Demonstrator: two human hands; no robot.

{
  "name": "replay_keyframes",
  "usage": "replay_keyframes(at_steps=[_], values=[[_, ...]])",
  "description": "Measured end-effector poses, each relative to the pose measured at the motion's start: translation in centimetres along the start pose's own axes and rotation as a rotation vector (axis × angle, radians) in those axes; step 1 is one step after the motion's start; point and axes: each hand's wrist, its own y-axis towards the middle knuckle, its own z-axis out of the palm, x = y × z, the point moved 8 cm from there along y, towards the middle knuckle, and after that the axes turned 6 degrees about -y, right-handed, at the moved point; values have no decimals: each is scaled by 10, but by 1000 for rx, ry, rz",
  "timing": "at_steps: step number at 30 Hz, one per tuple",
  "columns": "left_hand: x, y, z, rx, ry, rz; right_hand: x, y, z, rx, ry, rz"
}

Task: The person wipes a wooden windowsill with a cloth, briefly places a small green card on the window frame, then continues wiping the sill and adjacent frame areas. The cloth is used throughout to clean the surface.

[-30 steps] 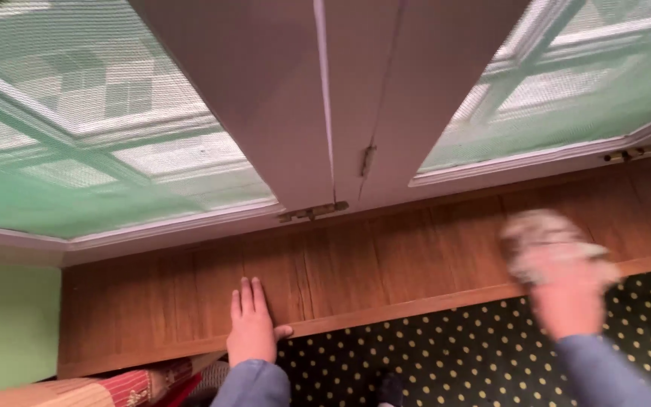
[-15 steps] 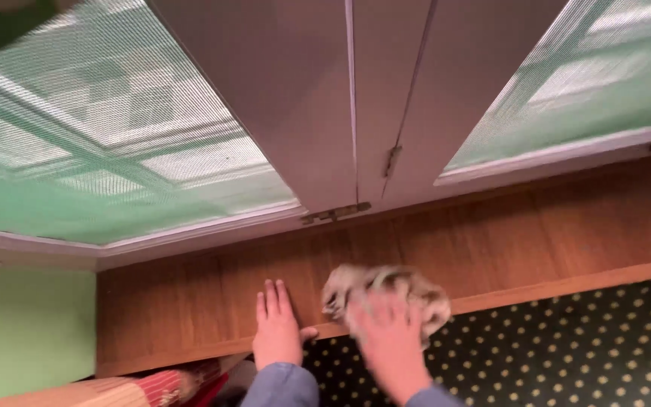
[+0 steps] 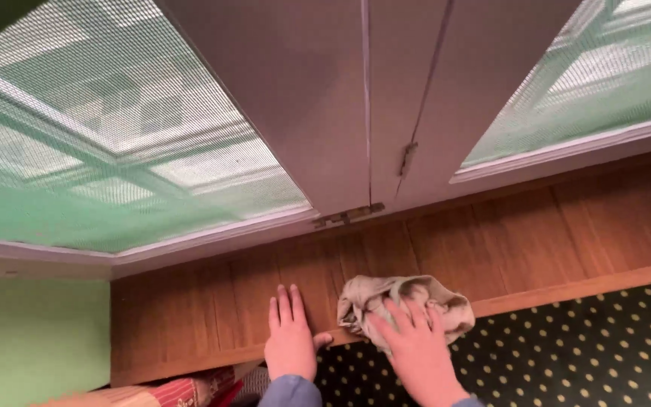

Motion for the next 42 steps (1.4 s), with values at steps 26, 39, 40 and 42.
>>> replay_keyframes(at_steps=[26,39,40,42], values=[[-150,-10,0,-235,-147,540,-158,82,-5,57,4,278],[-171,20,-2,-25,279,279,-165,58,-45,-106,86,215],[-173,23,-2,-26,281,284,-173,71,-35,-107,84,221],[-172,21,-3,-63,287,287,-189,90,-9,-13,73,322]])
